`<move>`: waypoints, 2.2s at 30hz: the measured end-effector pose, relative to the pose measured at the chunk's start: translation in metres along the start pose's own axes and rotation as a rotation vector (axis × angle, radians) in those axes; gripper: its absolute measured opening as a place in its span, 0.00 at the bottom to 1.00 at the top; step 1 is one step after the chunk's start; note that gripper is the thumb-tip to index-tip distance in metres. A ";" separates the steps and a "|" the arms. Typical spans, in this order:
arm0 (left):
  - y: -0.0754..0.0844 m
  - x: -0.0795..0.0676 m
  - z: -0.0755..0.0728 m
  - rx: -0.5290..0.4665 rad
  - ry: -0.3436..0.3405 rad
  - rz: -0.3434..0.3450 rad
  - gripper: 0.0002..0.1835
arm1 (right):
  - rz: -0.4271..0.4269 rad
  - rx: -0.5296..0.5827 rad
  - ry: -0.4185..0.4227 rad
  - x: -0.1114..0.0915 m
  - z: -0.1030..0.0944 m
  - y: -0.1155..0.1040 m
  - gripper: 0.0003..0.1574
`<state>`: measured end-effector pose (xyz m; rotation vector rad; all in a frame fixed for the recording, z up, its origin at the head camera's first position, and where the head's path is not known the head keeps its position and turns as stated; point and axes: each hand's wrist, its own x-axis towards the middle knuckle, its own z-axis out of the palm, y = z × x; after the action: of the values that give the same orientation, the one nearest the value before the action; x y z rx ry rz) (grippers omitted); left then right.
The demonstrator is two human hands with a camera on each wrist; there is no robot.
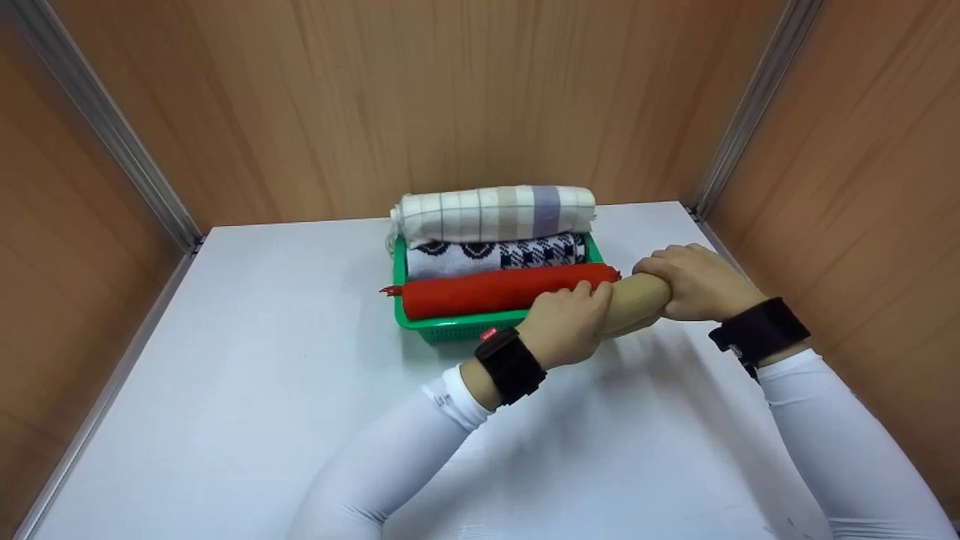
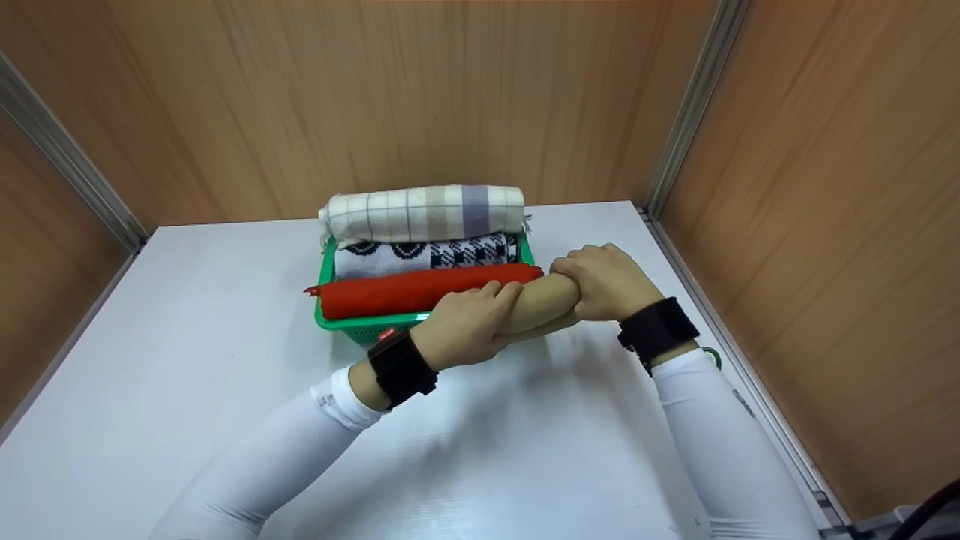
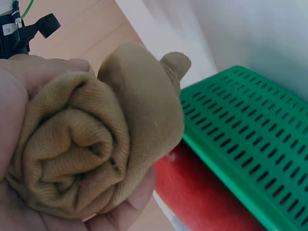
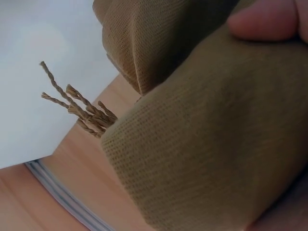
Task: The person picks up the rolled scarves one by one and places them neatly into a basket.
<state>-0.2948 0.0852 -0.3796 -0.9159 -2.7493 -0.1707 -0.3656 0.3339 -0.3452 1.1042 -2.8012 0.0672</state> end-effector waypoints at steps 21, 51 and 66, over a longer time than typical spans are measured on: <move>-0.034 -0.009 -0.027 -0.073 -0.014 0.048 0.33 | -0.102 -0.011 0.077 0.019 -0.019 -0.014 0.24; -0.095 -0.034 -0.064 -0.183 -0.068 0.128 0.36 | -0.093 0.060 0.049 0.047 -0.041 -0.045 0.32; -0.123 -0.044 -0.082 -0.165 -0.087 0.103 0.34 | -0.097 0.102 0.032 0.068 -0.047 -0.063 0.34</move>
<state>-0.3190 -0.0530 -0.3163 -1.1294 -2.7916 -0.3514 -0.3671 0.2461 -0.2899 1.2479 -2.7389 0.2182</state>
